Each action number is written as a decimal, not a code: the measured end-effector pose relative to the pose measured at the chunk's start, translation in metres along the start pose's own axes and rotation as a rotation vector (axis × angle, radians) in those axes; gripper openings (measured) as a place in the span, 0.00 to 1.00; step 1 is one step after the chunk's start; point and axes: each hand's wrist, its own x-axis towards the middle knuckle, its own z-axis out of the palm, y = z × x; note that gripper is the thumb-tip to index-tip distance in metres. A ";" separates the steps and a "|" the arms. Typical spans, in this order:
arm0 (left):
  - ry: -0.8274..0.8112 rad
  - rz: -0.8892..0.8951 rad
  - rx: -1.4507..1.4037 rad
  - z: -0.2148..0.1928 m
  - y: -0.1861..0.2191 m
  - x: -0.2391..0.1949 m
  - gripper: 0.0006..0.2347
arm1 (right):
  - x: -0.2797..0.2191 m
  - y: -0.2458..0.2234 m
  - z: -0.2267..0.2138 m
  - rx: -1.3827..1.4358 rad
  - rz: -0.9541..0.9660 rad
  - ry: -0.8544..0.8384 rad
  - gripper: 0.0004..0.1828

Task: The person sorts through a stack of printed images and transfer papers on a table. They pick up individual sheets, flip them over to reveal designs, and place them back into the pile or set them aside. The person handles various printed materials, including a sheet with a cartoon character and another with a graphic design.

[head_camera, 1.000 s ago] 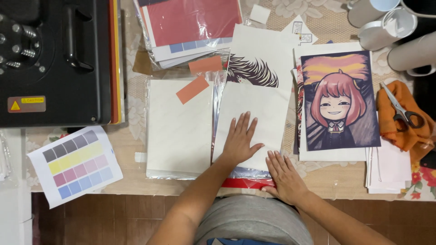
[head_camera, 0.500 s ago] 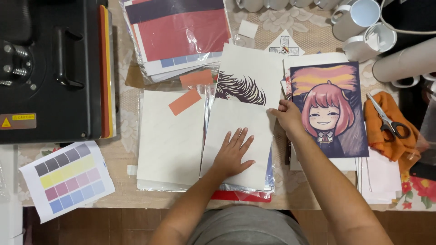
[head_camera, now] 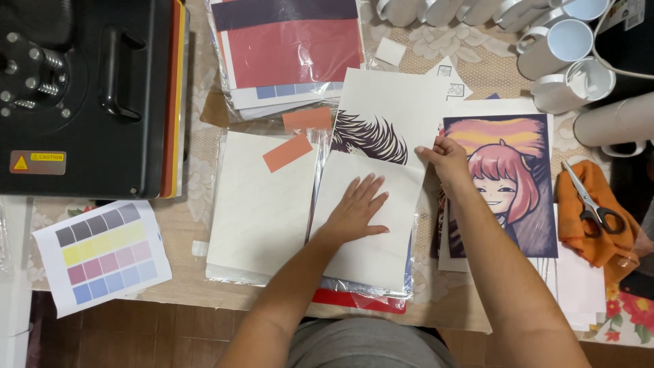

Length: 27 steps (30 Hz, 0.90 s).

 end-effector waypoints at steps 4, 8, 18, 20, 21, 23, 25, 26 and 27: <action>-0.195 -0.167 -0.093 -0.036 0.004 0.010 0.50 | -0.006 -0.019 -0.001 -0.109 -0.054 -0.177 0.23; -0.220 -0.183 -0.072 -0.040 0.004 0.016 0.53 | -0.004 -0.001 -0.002 -0.156 -0.067 -0.221 0.21; -0.112 -0.151 -0.008 -0.060 0.010 0.016 0.52 | -0.008 0.015 -0.022 -0.710 -0.602 -0.342 0.19; -0.076 -0.140 0.012 -0.064 0.011 0.016 0.51 | -0.006 0.026 -0.026 -0.868 -0.663 -0.330 0.19; -0.085 -0.134 0.011 -0.061 0.010 0.017 0.50 | -0.004 0.032 -0.028 -0.974 -0.829 -0.299 0.15; -0.096 -0.129 0.011 -0.047 0.004 0.014 0.50 | -0.001 0.043 -0.031 -1.074 -0.996 -0.266 0.12; -0.104 -0.159 -0.130 -0.024 -0.006 0.008 0.47 | 0.003 0.052 -0.036 -1.113 -1.113 -0.232 0.14; -0.104 -0.160 -0.131 -0.005 -0.015 0.008 0.47 | 0.002 0.052 -0.036 -1.113 -1.113 -0.233 0.14; 0.003 -0.250 -0.381 0.014 -0.022 0.008 0.43 | 0.001 0.052 -0.038 -1.141 -1.145 -0.236 0.14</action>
